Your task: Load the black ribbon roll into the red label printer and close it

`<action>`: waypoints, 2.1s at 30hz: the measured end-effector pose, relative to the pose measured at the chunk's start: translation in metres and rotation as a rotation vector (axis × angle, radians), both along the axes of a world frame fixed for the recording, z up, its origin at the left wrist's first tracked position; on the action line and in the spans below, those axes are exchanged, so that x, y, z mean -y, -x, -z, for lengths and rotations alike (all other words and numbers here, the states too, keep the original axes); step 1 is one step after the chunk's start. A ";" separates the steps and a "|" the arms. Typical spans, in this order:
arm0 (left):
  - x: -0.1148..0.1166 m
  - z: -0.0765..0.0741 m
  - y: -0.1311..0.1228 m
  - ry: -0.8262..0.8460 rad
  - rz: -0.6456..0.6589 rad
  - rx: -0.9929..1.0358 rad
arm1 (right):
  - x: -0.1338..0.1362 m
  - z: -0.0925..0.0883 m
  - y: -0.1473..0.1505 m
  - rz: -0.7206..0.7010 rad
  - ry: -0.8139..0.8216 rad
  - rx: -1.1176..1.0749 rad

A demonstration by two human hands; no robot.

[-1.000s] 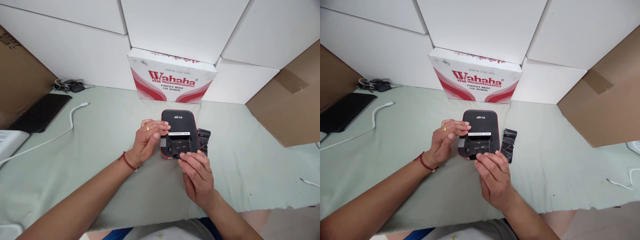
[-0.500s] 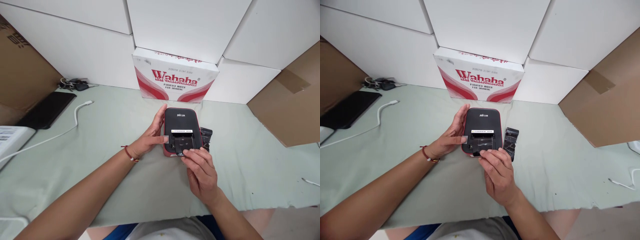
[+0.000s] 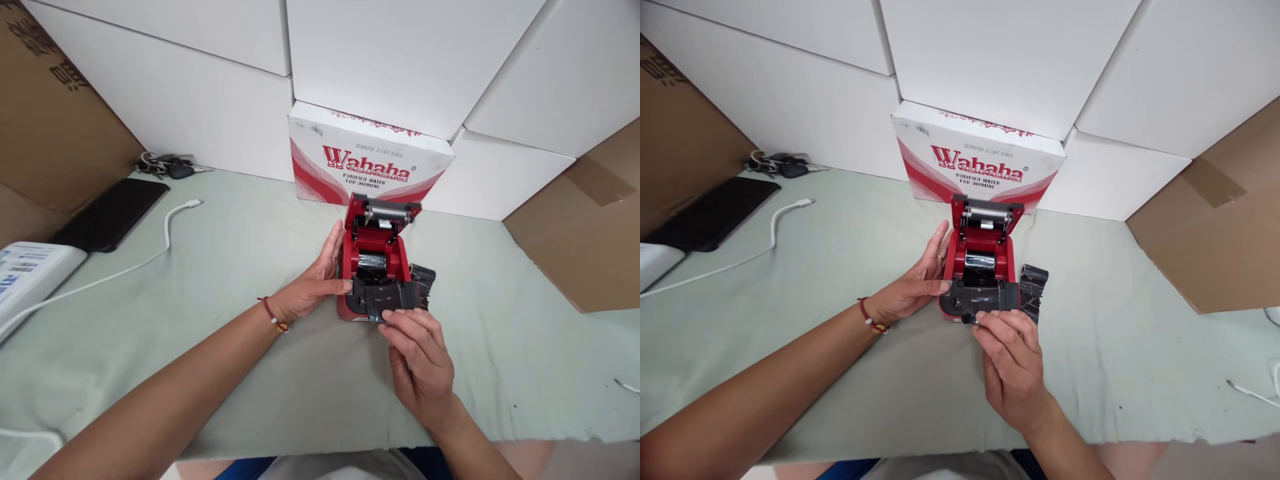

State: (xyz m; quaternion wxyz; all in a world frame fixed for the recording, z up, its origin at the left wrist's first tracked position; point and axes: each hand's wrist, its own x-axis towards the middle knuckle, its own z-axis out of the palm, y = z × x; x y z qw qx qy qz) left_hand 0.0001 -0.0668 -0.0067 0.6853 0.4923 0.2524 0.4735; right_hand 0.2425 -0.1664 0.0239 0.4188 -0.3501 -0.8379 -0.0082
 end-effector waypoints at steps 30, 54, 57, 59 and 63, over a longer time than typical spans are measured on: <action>-0.017 0.014 -0.008 -0.067 -0.647 -0.339 | -0.115 -0.126 0.015 0.264 0.744 0.671; -0.006 0.002 -0.006 -0.055 -0.515 -0.421 | -0.133 -0.035 -0.071 0.485 0.813 0.672; -0.006 0.002 -0.007 -0.047 -0.511 -0.410 | -0.128 -0.051 -0.070 0.418 0.857 0.723; -0.006 0.003 -0.007 -0.036 -0.503 -0.404 | -0.117 -0.081 -0.079 0.299 0.926 0.753; -0.007 0.004 -0.008 -0.018 -0.473 -0.393 | -0.096 -0.155 -0.090 0.011 0.992 0.654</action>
